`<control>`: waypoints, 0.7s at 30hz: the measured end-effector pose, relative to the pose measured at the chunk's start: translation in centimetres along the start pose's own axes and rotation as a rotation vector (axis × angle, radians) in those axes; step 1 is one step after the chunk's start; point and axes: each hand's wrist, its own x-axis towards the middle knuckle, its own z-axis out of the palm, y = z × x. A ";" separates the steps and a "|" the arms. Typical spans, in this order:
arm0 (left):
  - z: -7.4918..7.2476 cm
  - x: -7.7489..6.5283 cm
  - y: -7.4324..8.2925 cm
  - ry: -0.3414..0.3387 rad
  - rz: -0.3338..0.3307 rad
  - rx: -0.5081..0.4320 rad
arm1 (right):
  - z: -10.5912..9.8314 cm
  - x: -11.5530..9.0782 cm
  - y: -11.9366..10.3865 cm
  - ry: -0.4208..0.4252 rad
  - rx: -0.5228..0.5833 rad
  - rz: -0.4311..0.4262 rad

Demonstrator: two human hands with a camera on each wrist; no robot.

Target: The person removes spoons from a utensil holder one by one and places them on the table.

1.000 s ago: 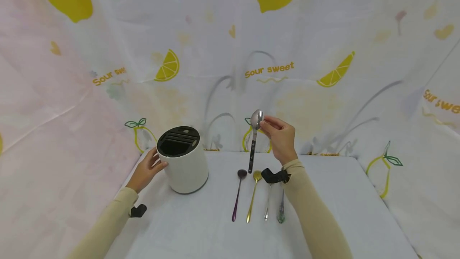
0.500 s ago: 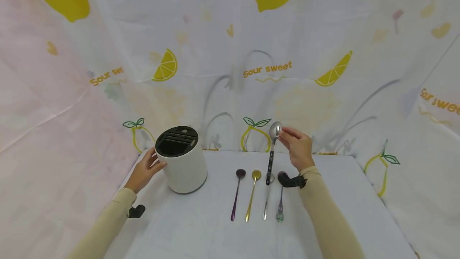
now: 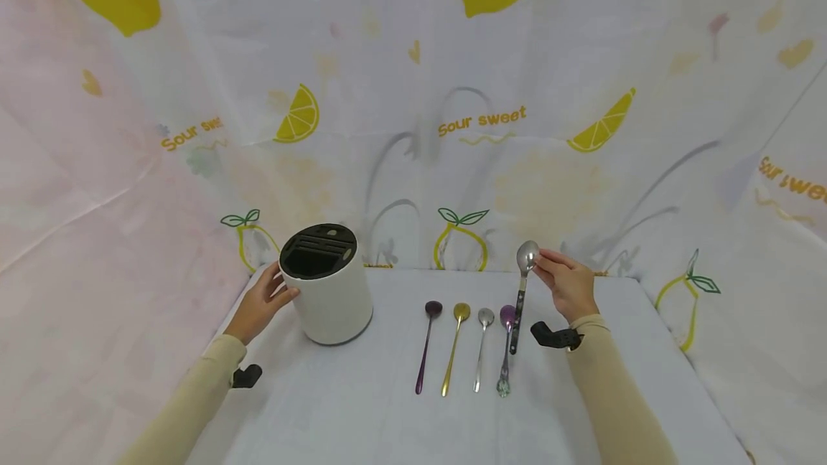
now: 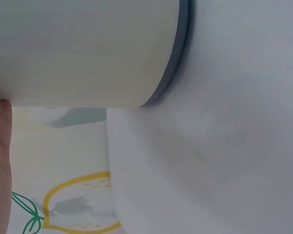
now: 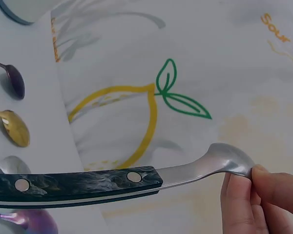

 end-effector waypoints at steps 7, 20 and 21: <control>0.0 -0.1 0.1 0.004 0.012 -0.004 | -2.6 -0.1 0.4 0.077 0.011 0.112; -0.4 -1.3 3.9 -0.018 -0.001 -0.028 | -5.2 0.2 1.7 0.144 0.017 0.286; -0.4 -1.3 3.9 -0.019 0.000 -0.027 | -5.3 0.1 1.8 0.150 0.015 0.299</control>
